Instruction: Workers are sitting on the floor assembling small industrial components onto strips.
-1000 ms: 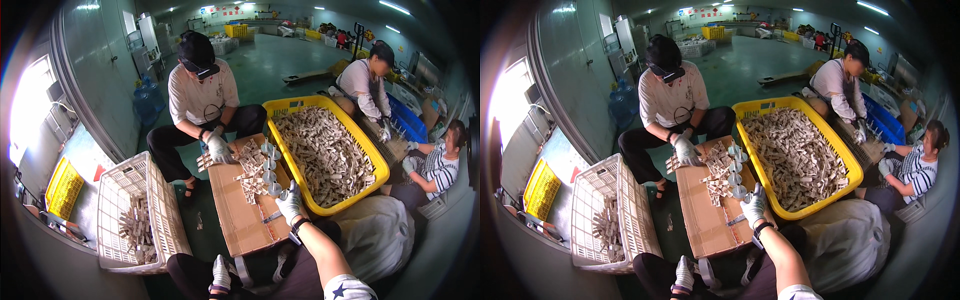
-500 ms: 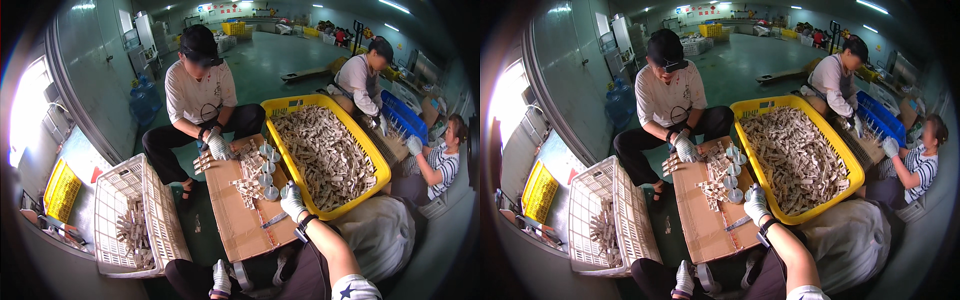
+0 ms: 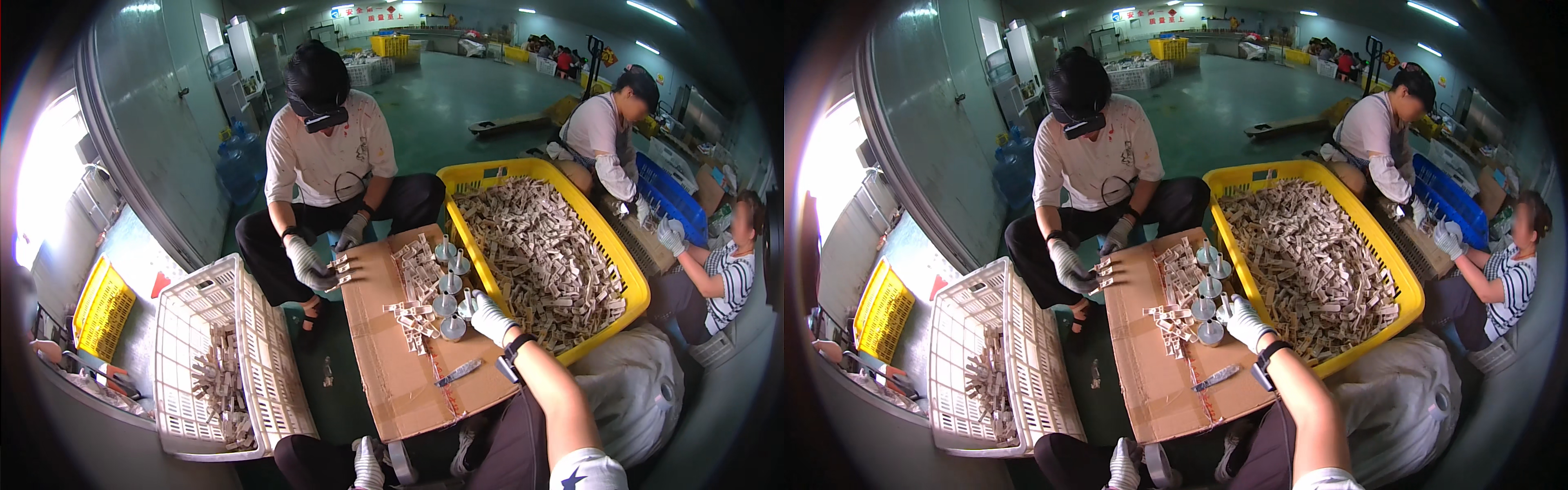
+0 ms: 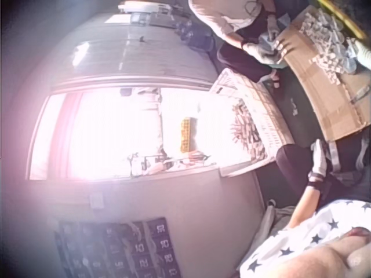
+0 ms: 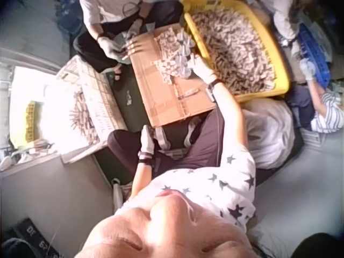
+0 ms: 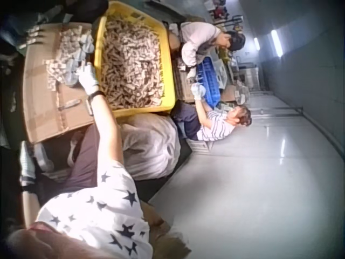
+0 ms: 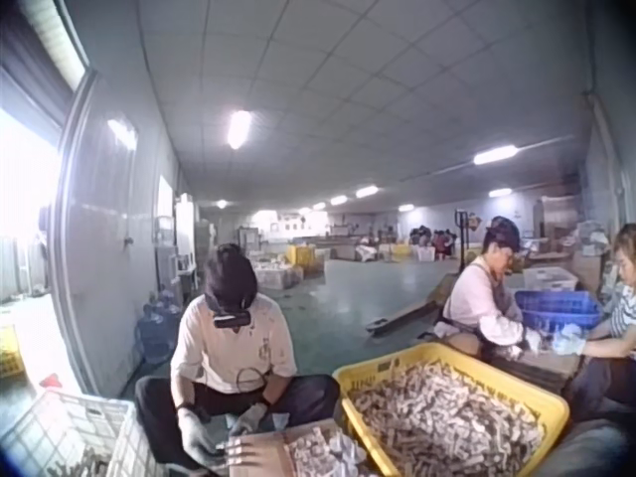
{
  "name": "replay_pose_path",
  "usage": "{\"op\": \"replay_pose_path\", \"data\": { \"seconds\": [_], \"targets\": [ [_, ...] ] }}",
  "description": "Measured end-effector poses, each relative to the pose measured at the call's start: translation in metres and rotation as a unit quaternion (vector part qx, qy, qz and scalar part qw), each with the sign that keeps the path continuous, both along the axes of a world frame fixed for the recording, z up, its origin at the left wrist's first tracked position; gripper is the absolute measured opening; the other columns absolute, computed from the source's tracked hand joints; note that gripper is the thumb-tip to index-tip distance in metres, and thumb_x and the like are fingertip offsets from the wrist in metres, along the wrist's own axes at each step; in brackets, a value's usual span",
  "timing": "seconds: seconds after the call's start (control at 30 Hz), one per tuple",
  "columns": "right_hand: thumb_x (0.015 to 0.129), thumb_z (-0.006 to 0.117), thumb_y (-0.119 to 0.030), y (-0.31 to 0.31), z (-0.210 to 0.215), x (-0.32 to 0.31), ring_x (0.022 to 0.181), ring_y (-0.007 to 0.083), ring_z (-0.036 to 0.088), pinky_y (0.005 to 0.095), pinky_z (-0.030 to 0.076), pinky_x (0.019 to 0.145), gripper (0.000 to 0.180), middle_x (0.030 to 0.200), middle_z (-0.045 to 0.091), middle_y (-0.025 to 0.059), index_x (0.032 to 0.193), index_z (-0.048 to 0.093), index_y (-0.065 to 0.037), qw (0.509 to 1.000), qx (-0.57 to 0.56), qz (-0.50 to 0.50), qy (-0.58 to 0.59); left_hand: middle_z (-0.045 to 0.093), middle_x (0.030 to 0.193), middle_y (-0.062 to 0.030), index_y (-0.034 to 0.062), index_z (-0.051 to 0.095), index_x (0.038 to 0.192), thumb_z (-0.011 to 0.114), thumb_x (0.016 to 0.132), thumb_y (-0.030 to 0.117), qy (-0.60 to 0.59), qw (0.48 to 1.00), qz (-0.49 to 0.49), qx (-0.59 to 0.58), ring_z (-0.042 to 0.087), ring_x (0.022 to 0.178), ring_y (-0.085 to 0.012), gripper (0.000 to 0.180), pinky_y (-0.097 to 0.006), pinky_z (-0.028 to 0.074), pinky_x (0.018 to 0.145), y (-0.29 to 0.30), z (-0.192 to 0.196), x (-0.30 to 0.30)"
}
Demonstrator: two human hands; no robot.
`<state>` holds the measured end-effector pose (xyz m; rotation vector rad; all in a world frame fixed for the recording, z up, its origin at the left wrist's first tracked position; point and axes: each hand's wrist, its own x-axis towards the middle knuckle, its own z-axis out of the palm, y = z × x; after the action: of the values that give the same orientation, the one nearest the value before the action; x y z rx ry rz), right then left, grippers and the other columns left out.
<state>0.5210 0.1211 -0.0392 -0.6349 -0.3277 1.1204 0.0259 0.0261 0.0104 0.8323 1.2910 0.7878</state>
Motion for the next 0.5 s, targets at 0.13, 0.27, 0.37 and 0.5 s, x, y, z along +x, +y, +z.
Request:
{"op": "replay_pose_path", "data": {
  "seconds": [0.13,0.27,0.37,0.5],
  "targets": [
    [0.089,0.060,-0.023,0.024,0.076,-0.054,0.096,0.0197,0.057,0.0308,0.046,0.088,0.032,0.104,0.062,0.0103,0.115,0.059,-0.003,0.915,-0.215,-0.064,-0.336,0.040,0.069,0.0058,0.0170,0.047,0.074,0.042,0.102,0.031,-0.025,0.999,0.025,-0.032,0.038,0.064,-0.0082,0.031,-0.024,0.033,0.056,-0.001,-0.004,-0.022],
    [0.093,0.059,-0.028,0.043,0.094,0.000,0.101,0.0166,0.054,0.0285,0.043,0.091,0.036,0.109,0.061,0.0042,0.121,0.059,-0.006,0.916,-0.271,-0.046,-0.293,0.038,0.071,0.0058,0.0214,0.044,0.077,0.041,0.102,0.035,-0.109,0.983,0.096,-0.115,0.039,0.067,-0.0092,0.029,-0.026,0.035,0.060,0.011,0.042,0.016],
    [0.098,0.049,-0.045,0.084,0.113,-0.003,0.091,0.0122,0.054,0.0261,0.044,0.084,0.041,0.098,0.063,-0.0001,0.111,0.064,-0.009,0.889,-0.318,-0.025,-0.329,0.040,0.077,0.0062,0.0214,0.046,0.081,0.043,0.102,0.041,-0.102,0.976,0.095,-0.167,0.043,0.075,-0.0111,0.028,-0.029,0.039,0.069,0.015,0.026,0.006],
    [0.094,0.051,-0.056,0.127,0.131,-0.015,0.089,0.0133,0.055,0.0276,0.044,0.085,0.054,0.098,0.065,0.0011,0.113,0.065,-0.008,0.825,-0.352,-0.004,-0.443,0.052,0.087,0.0047,0.0190,0.057,0.096,0.046,0.101,0.044,-0.102,0.980,0.085,-0.146,0.049,0.084,-0.0129,0.028,-0.029,0.044,0.077,0.021,0.027,0.012]
  ]
}}
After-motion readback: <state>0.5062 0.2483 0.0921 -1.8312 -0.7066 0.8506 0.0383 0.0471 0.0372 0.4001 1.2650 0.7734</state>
